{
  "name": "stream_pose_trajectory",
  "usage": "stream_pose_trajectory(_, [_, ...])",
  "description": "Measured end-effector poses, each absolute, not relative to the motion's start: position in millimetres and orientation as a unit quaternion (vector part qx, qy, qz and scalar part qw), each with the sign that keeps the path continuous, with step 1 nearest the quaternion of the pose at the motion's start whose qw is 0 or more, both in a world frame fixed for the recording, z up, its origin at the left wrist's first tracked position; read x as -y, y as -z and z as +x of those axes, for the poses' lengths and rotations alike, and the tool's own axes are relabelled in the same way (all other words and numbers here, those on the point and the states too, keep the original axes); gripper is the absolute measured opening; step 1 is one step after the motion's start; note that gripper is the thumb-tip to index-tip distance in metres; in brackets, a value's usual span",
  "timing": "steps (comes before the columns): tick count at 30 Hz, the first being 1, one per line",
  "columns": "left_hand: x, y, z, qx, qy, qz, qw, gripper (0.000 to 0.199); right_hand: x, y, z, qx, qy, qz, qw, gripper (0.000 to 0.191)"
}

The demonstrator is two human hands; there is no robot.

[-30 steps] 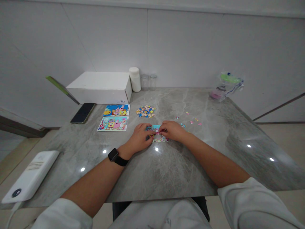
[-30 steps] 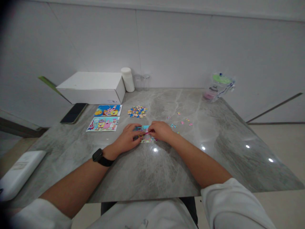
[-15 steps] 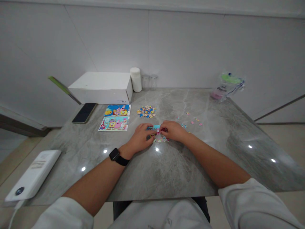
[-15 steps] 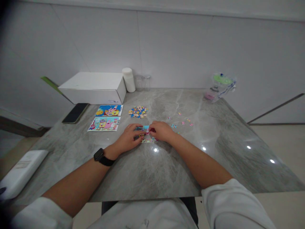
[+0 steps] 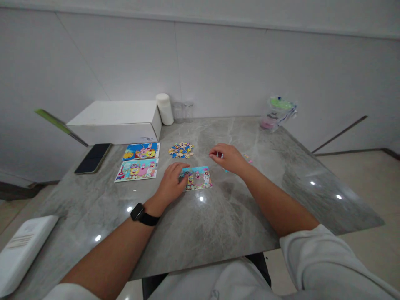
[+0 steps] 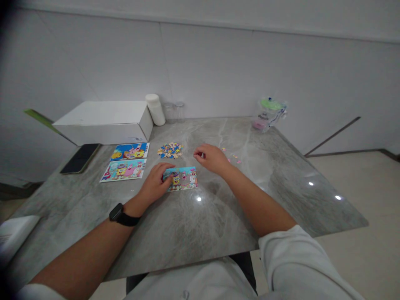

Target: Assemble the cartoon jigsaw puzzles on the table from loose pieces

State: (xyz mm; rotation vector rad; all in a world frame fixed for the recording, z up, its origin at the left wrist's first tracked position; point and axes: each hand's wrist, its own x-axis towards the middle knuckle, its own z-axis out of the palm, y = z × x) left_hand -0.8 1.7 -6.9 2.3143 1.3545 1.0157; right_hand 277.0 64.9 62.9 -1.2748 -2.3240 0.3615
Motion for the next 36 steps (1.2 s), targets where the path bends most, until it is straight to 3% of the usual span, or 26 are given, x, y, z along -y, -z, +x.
stream_pose_trajectory(6, [-4, 11, -3, -0.476, -0.36, 0.791, 0.131, 0.034, -71, -104, 323, 0.782, -0.089, -0.549, 0.281, 0.014])
stream_pose_trajectory(10, [-5, 11, -3, -0.48, -0.365, 0.786, 0.136, 0.036, -73, -115, 347, 0.757, -0.09, -0.59, 0.266, 0.013])
stream_pose_trajectory(15, [-5, 11, -3, -0.475, -0.37, 0.786, 0.139, 0.036, -80, -106, 354, 0.766, -0.101, -0.608, 0.186, 0.011])
stream_pose_trajectory(21, [-6, 13, -4, -0.475, -0.372, 0.785, 0.144, 0.035, -87, -66, 327, 0.813, -0.121, -0.569, -0.011, 0.017])
stream_pose_trajectory(26, [-5, 12, -3, -0.476, -0.369, 0.786, 0.136, 0.036, -90, -38, 316, 0.813, -0.129, -0.564, -0.07, 0.021])
stream_pose_trajectory(31, [-4, 12, -3, -0.473, -0.38, 0.784, 0.133, 0.037, -93, -34, 320, 0.816, -0.163, -0.551, -0.053, 0.013])
stream_pose_trajectory(36, [-3, 10, -2, -0.462, -0.393, 0.784, 0.131, 0.036, -86, -49, 312, 0.848, -0.2, -0.486, 0.065, 0.008])
